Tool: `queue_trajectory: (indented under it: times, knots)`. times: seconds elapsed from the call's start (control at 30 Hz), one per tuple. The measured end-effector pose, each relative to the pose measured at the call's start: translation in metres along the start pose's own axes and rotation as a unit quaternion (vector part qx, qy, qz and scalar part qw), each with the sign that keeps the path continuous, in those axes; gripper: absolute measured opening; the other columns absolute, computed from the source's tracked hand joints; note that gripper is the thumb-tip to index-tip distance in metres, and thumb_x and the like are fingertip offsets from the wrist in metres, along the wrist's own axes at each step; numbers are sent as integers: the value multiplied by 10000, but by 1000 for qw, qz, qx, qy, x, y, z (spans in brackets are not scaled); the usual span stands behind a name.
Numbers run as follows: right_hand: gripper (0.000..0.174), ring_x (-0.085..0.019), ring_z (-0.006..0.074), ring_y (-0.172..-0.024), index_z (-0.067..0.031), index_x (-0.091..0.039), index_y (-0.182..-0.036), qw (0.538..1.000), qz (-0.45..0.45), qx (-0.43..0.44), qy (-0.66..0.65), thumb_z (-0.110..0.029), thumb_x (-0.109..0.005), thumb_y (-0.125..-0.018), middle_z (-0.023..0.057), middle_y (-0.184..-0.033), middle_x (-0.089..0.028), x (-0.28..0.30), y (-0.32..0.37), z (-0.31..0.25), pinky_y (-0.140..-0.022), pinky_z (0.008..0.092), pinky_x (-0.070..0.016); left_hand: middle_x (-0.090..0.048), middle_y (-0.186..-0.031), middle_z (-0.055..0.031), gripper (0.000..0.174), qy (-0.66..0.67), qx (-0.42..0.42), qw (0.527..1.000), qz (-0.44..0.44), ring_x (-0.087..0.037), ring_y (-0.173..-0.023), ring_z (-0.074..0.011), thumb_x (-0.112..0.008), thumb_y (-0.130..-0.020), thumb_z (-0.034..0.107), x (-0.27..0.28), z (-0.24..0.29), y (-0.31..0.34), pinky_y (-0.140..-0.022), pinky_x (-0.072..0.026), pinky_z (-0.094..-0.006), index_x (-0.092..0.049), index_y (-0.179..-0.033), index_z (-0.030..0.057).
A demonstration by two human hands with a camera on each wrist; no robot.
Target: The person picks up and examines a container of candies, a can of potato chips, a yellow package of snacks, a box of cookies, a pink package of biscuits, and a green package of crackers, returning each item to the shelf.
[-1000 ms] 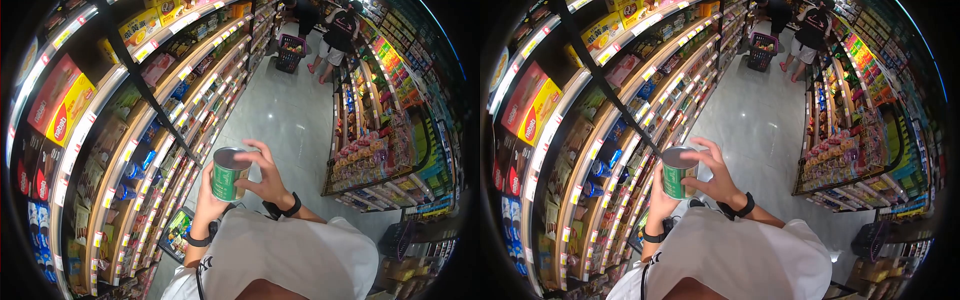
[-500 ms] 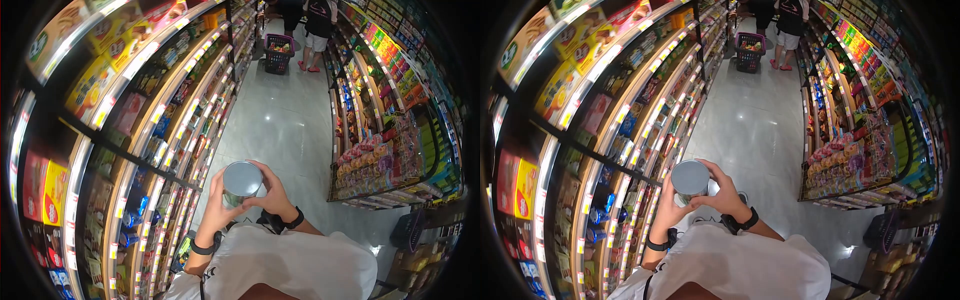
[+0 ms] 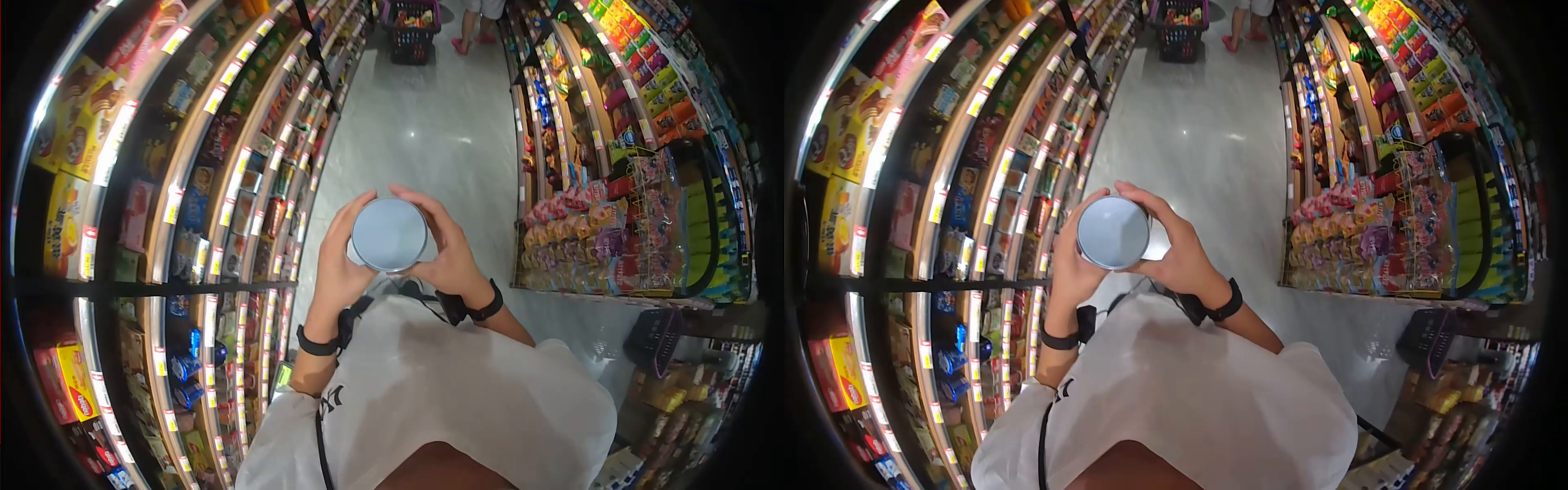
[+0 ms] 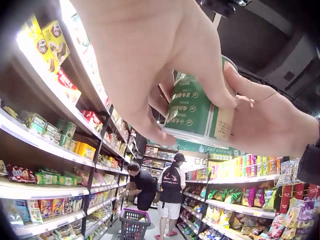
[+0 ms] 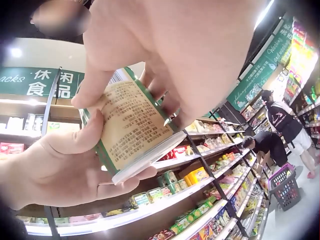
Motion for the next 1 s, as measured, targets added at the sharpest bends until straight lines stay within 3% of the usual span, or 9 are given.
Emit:
queue_trajectory:
  times: [0.1, 0.23, 0.43, 0.5, 0.6, 0.73, 0.87, 1.0]
  knots:
    - [995, -446, 287, -1481, -51, -454, -1507, 999, -6, -37, -19, -46, -958, -649, 190, -1602, -455, 19, -7, 11, -1238, 427, -324, -606, -1429, -173, 812, 6, 17, 1000, -19, -593, -1330, -347, -792, -684, -70, -16, -4, -19, -1125, -457, -414, -559, -1454, 40]
    - [993, -453, 280, -1475, -54, -452, -1519, 997, 11, -75, 2, -42, -949, -659, 185, -1598, -464, 34, -18, 32, -1235, 420, -327, -599, -1441, -174, 806, -29, 11, 1000, -1, -584, -1349, -331, -766, -696, -101, -23, -20, -44, -1140, -449, -409, -561, -1461, 48]
    - [982, -483, 279, -1452, -27, -479, -1514, 994, -2, -102, 37, -59, -955, -655, 179, -1563, -512, 36, -65, 57, -1222, 417, -346, -605, -1430, -172, 867, 24, 53, 998, 17, -593, -1329, -340, -799, -652, -97, -13, -49, -75, -1102, -482, -412, -561, -1468, 73]
    - [983, -494, 281, -1443, -11, -485, -1509, 994, -13, -99, 36, -69, -961, -651, 179, -1548, -528, 28, -86, 66, -1219, 418, -351, -612, -1417, -167, 881, 20, 62, 997, 32, -612, -1300, -326, -802, -646, -101, 1, -60, -87, -1063, -513, -402, -561, -1472, 89]
    - [906, -594, 283, -1348, -46, -545, -1479, 997, -16, -53, 53, -156, -959, -681, 145, -1472, -613, 10, -124, 76, -1131, 397, -458, -618, -1405, -161, 871, 17, 95, 994, 51, -626, -1279, -309, -796, -651, -103, 32, -70, -103, -1041, -528, -393, -564, -1469, 88]
    - [930, -607, 288, -1324, -36, -552, -1474, 996, -57, -34, 52, -182, -974, -658, 151, -1448, -628, -21, -178, 93, -1117, 399, -467, -629, -1383, -148, 870, 7, 97, 991, 89, -634, -1263, -295, -837, -634, -87, 74, -92, -126, -1030, -539, -379, -578, -1449, 72]
    - [936, -616, 288, -1309, -33, -564, -1467, 994, -94, -19, 60, -192, -981, -643, 150, -1428, -639, -46, -230, 114, -1108, 399, -472, -664, -1316, -129, 789, 31, 109, 987, 117, -642, -1226, -245, -925, -634, 40, 110, -117, -147, -1057, -496, -374, -618, -1359, -12]
    - [940, -622, 288, -1299, -39, -569, -1464, 992, -121, -23, 37, -174, -982, -630, 148, -1414, -647, -67, -269, 138, -1099, 401, -477, -677, -1231, -156, 800, -42, 42, 990, 127, -683, -1138, -329, -909, -624, -9, 140, -134, -169, -941, -551, -381, -609, -1365, 16]
Point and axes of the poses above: each hand's wrist, its own y-axis away from the middle knuckle, its own x-axis out of the back of the hand, z = x × y, the point moved 7 cm from there along -y, towards the middle knuckle
